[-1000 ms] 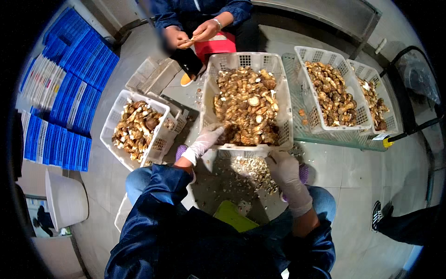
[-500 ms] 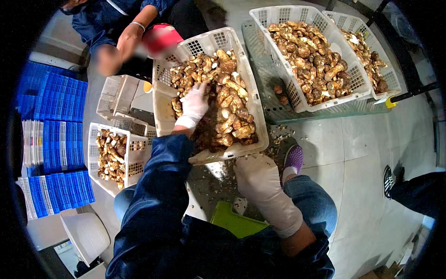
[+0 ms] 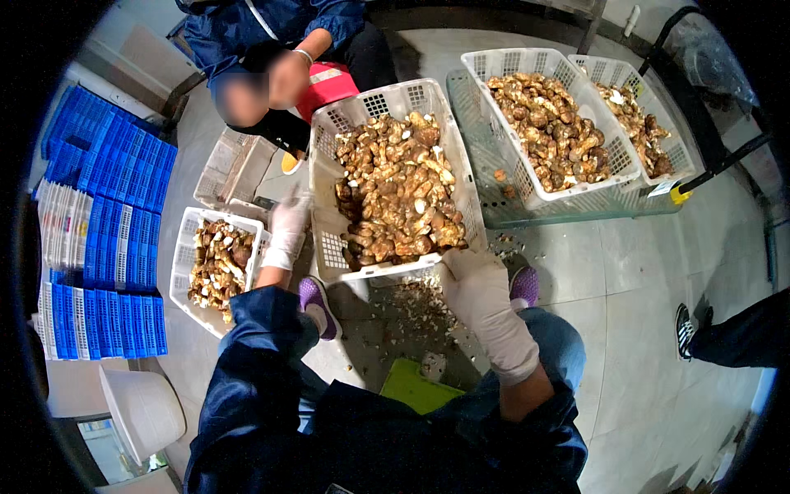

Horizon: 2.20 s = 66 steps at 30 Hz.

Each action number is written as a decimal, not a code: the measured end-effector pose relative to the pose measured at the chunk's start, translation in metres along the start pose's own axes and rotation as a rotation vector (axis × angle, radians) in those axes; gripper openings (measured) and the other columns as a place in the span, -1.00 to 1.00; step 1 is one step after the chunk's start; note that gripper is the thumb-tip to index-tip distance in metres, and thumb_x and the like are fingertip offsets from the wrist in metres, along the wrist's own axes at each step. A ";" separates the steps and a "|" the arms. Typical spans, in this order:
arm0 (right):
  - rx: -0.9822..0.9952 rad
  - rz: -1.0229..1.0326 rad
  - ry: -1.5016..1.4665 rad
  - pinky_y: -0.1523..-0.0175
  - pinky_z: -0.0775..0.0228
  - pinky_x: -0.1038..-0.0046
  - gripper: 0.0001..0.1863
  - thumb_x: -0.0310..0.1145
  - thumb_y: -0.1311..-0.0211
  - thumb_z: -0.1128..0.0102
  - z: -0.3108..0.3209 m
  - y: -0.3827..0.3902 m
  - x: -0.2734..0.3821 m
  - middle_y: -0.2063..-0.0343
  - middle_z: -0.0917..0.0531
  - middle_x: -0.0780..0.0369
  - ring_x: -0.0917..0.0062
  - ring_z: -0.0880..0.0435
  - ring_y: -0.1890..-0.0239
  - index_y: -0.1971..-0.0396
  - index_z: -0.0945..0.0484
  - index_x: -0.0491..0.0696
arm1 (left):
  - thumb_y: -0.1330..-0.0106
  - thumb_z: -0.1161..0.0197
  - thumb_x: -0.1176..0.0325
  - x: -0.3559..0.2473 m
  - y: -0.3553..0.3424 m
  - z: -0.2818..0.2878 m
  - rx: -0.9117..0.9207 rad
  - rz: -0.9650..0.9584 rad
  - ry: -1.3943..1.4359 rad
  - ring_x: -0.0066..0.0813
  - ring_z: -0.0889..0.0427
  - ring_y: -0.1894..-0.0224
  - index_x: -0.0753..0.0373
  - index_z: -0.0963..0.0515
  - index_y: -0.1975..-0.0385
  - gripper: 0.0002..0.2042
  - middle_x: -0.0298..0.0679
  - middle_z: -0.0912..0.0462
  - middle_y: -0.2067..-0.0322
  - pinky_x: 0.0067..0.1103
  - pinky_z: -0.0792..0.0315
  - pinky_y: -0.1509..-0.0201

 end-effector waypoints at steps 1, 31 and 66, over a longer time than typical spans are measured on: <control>-0.029 -0.006 0.011 0.38 -0.34 0.29 -0.91 -0.43 0.08 -0.16 0.004 0.001 -0.006 0.63 -0.49 0.16 0.25 -0.50 0.52 0.60 -0.44 -0.08 | -0.17 -0.05 -0.01 -0.027 0.005 -0.061 0.104 -0.042 -0.177 -0.26 -0.49 0.08 0.09 -0.19 -0.17 -0.42 -0.08 -0.51 0.10 -0.42 -0.31 -0.04; 0.020 0.008 0.059 0.34 -0.34 0.25 -0.85 -0.34 0.02 -0.12 -0.015 0.002 -0.008 0.65 -0.50 0.15 0.23 -0.51 0.52 0.62 -0.43 -0.08 | -0.17 -0.05 0.17 -0.037 0.041 0.039 -0.108 -0.062 -0.254 -0.26 -0.59 0.30 0.16 -0.41 0.01 -0.60 -0.04 -0.59 0.30 -0.58 -0.40 0.17; 0.060 0.045 -0.287 0.33 -0.35 0.37 -0.89 -0.41 -0.04 0.00 -0.074 0.098 0.075 0.54 -0.51 0.14 0.28 -0.51 0.44 0.53 -0.49 -0.10 | -0.28 -0.05 0.43 0.019 0.292 -0.110 0.468 0.074 0.679 -0.77 -0.37 0.42 0.25 -0.20 -0.16 -0.56 -0.42 -0.49 0.26 -0.80 -0.31 0.33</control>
Point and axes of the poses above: each hand's wrist, its own y-axis away from the middle knuckle, its own z-axis out of the back of the hand, x = y × z, the point moved 10 cm from there along -y, towards the middle knuckle
